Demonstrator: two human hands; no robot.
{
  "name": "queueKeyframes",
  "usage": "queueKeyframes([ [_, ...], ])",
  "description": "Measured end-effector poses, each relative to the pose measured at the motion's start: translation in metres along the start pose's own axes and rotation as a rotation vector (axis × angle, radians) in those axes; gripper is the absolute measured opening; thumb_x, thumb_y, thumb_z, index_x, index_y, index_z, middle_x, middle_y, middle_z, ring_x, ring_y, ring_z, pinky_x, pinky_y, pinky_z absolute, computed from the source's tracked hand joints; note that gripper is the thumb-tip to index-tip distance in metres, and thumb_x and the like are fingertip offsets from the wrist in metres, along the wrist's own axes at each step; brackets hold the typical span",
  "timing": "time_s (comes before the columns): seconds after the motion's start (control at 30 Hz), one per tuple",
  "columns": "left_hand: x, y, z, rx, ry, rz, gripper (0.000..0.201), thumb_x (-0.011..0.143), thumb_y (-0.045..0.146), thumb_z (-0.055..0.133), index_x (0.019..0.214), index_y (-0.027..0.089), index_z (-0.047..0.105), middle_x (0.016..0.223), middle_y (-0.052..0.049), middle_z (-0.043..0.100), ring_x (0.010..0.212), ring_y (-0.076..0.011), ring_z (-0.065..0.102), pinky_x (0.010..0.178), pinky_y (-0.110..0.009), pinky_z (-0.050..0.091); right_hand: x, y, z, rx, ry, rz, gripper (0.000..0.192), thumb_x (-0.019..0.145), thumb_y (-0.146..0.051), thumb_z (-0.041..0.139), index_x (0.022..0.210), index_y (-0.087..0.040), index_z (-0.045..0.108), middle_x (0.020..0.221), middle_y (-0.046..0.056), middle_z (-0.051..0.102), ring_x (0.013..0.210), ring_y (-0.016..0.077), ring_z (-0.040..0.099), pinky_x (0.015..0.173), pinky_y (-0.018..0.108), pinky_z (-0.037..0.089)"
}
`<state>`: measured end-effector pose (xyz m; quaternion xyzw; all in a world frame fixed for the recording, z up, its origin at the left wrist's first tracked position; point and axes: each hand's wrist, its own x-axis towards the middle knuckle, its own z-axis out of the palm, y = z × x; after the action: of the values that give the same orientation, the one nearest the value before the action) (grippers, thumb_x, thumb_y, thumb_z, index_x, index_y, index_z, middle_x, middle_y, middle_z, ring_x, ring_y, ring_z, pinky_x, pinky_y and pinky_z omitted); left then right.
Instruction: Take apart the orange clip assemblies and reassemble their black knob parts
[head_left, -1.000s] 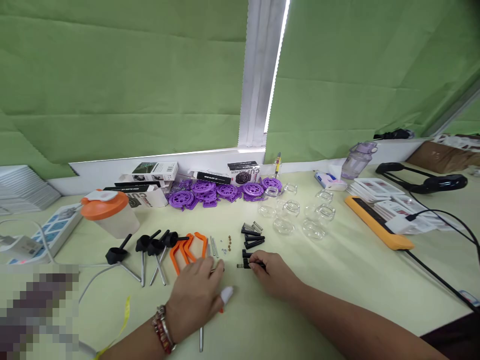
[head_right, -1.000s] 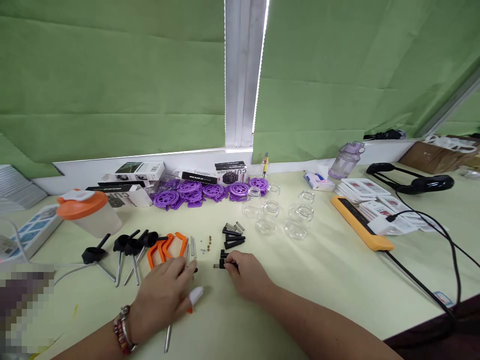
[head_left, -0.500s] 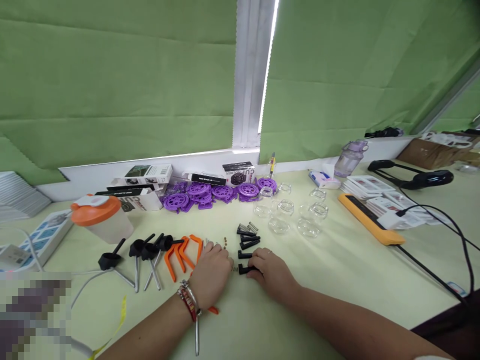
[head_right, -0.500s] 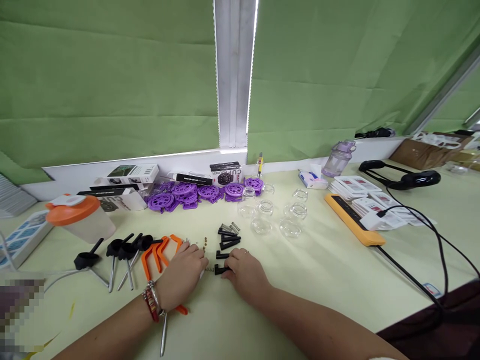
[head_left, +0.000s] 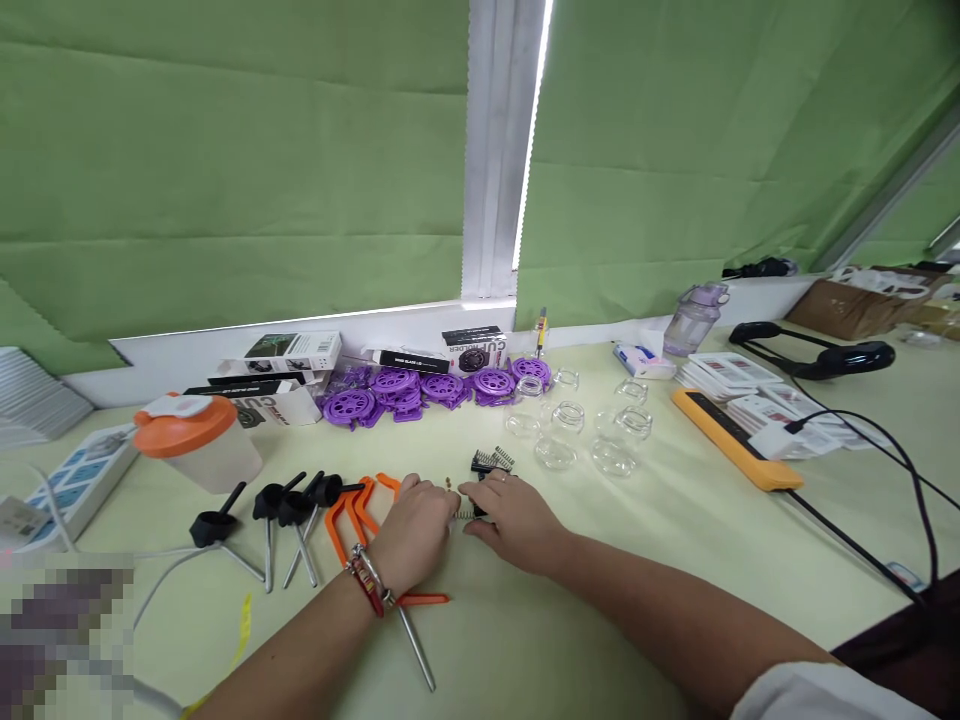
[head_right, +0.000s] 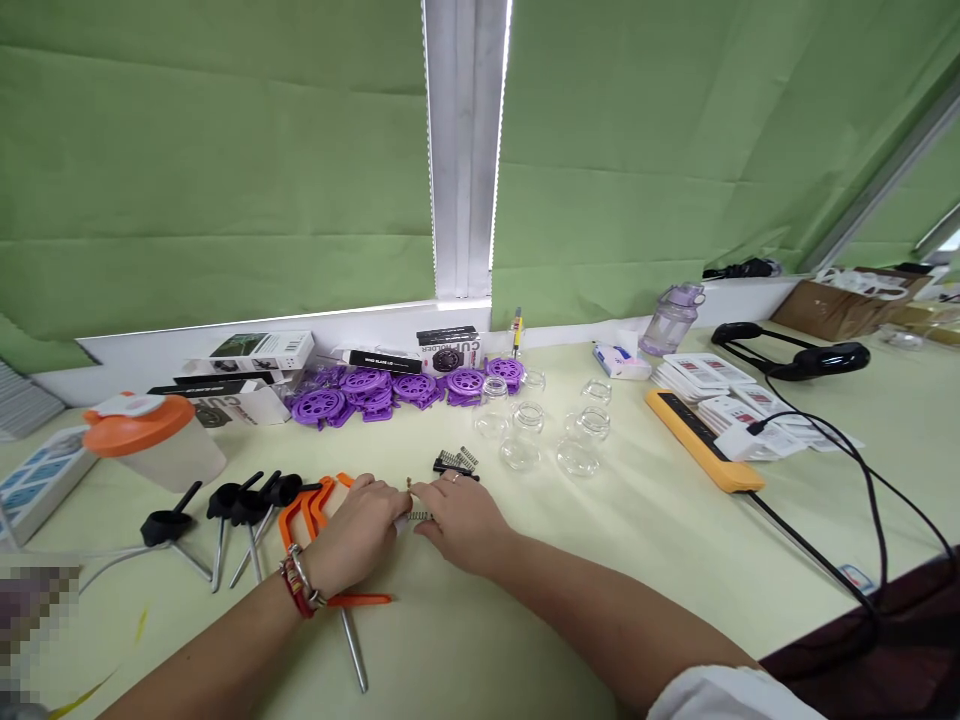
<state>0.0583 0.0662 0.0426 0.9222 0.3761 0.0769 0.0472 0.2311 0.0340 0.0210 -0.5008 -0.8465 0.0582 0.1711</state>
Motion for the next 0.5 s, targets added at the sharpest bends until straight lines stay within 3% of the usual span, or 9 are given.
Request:
queueKeyframes([
  [0.17, 0.003, -0.002, 0.004, 0.000, 0.086, -0.078, 0.024, 0.070, -0.001, 0.038, 0.073, 0.018, 0.052, 0.073, -0.003, 0.060, 0.072, -0.0179, 0.053, 0.075, -0.033, 0.033, 0.033, 0.004, -0.008, 0.026, -0.126, 0.111, 0.017, 0.082, -0.021, 0.051, 0.095, -0.017, 0.062, 0.081, 0.006, 0.065, 0.077, 0.0185, 0.056, 0.067, 0.027, 0.038],
  [0.3, -0.001, 0.004, -0.005, 0.063, 0.201, -0.098, 0.023, 0.077, 0.004, 0.038, 0.088, 0.017, 0.053, 0.084, -0.005, 0.060, 0.082, -0.0205, 0.052, 0.083, -0.037, 0.031, 0.057, 0.040, -0.009, 0.262, -0.030, 0.322, 0.031, 0.080, -0.018, 0.050, 0.109, -0.015, 0.061, 0.083, 0.006, 0.067, 0.076, 0.0169, 0.059, 0.070, 0.027, 0.042],
  [0.4, -0.005, 0.008, -0.011, 0.045, 0.201, -0.079, 0.026, 0.077, 0.003, 0.037, 0.091, 0.018, 0.053, 0.086, -0.005, 0.060, 0.084, -0.0202, 0.052, 0.085, -0.038, 0.030, 0.067, 0.064, -0.003, 0.476, 0.024, 0.351, 0.034, 0.080, -0.020, 0.049, 0.111, -0.018, 0.062, 0.091, 0.005, 0.067, 0.080, 0.0165, 0.059, 0.072, 0.028, 0.044],
  [0.5, -0.009, 0.008, -0.012, 0.013, 0.177, -0.073, 0.025, 0.078, 0.004, 0.037, 0.091, 0.019, 0.053, 0.085, -0.004, 0.060, 0.083, -0.0199, 0.052, 0.084, -0.037, 0.031, 0.069, 0.073, 0.009, 0.669, 0.057, 0.363, 0.031, 0.078, -0.020, 0.050, 0.105, -0.018, 0.065, 0.096, 0.005, 0.066, 0.081, 0.0156, 0.059, 0.075, 0.030, 0.045],
])
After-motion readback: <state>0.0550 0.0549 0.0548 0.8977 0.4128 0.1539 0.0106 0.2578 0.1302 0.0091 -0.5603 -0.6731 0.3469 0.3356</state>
